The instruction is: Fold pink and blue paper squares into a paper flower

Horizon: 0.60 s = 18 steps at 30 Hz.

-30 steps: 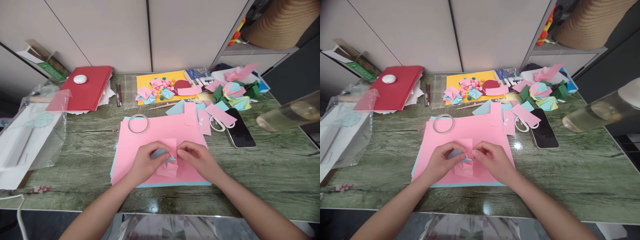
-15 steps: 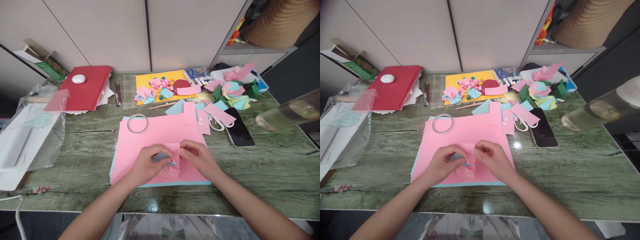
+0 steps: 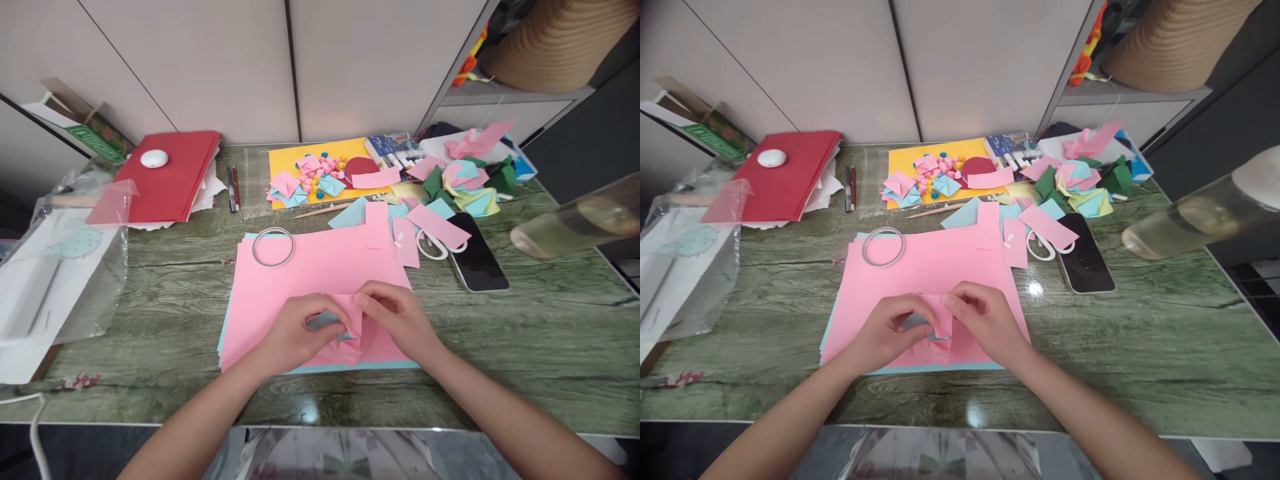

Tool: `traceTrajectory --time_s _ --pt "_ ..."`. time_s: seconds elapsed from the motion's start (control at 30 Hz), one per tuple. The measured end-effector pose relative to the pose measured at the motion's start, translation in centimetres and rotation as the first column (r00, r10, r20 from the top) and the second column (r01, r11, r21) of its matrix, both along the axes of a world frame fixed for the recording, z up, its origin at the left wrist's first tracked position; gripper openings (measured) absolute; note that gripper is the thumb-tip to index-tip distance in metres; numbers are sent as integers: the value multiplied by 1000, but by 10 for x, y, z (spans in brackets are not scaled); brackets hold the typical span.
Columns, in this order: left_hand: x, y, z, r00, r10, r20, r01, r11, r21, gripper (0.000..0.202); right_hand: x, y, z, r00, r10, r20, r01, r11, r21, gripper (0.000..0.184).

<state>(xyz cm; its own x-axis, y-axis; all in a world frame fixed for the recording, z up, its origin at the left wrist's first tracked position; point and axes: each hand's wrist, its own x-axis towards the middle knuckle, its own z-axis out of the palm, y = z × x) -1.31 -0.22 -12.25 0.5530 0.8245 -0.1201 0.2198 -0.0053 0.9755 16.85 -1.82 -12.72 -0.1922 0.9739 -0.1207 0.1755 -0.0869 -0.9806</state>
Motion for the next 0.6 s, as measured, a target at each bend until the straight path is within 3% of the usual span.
traceTrajectory --time_s 0.27,0.43,0.6 --pt "0 0 -4 1000 -9 3 9 999 -43 5 -6 -4 -2 967 -106 233 84 991 102 22" --pt "-2 3 -6 996 46 76 -45 999 -17 3 -5 -1 -4 985 -2 173 -9 998 64 24" --pt "-4 6 -8 991 82 103 -82 997 -6 4 -7 1 -10 978 22 208 -36 997 66 27"
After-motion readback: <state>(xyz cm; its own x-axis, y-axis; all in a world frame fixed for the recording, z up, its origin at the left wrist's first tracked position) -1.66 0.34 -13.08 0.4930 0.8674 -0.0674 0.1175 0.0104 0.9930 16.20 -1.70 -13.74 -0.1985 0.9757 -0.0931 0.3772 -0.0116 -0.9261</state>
